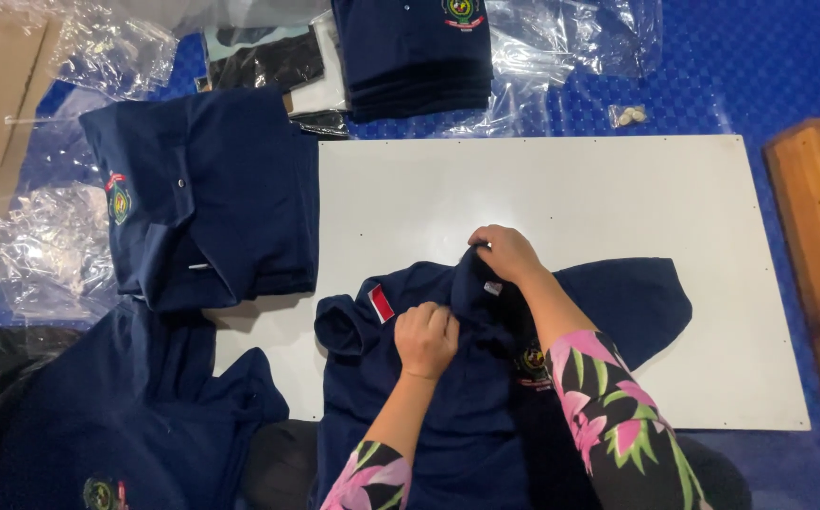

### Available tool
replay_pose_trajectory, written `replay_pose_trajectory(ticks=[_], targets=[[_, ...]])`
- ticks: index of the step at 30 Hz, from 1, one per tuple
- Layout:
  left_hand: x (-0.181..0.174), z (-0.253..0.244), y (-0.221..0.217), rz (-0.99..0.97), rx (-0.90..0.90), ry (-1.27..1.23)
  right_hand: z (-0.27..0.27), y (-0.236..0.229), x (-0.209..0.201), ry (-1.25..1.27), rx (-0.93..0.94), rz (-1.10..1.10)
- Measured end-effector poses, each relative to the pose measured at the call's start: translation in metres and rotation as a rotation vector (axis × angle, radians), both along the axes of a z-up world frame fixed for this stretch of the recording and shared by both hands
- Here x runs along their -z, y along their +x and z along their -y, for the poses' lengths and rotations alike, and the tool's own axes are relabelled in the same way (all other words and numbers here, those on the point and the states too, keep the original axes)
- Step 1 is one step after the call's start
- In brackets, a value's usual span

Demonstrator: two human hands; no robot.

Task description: Folding a navy blue polo shirt on a white board.

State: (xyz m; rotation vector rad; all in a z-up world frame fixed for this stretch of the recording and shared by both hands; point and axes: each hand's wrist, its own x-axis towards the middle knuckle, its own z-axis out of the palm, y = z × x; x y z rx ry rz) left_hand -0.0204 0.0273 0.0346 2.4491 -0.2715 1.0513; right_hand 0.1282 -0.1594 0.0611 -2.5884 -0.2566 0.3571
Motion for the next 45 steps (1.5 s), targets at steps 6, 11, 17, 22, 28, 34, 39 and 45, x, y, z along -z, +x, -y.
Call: replay_pose_trajectory(ticks=[6, 11, 17, 22, 28, 34, 39, 45], targets=[[0.015, 0.009, 0.004, 0.054, 0.181, 0.092, 0.001, -0.002, 0.004, -0.006, -0.056, 0.024], [0.008, 0.013, -0.005, 0.027, 0.215, 0.120, 0.010, 0.011, 0.040, -0.115, 0.072, 0.222], [0.014, 0.022, -0.056, -0.365, 0.468, 0.217, 0.035, 0.013, 0.012, -0.296, 0.115, 0.176], [-0.001, 0.023, -0.069, -0.733, 0.602, 0.390, 0.047, 0.015, 0.002, -0.354, 0.130, -0.267], [-0.004, 0.019, -0.078, -0.809, 0.587, 0.403, 0.042, 0.019, 0.049, -0.100, 0.340, 0.206], [0.000, 0.020, -0.079, -0.816, 0.596, 0.373, 0.088, 0.013, 0.018, 0.064, -0.076, 0.349], [-0.003, 0.021, -0.079, -0.866, 0.592, 0.386, 0.076, -0.029, -0.027, -0.532, -0.578, -0.270], [-0.005, 0.021, -0.080, -0.887, 0.589, 0.391, 0.072, -0.031, -0.028, -0.538, -0.663, -0.152]])
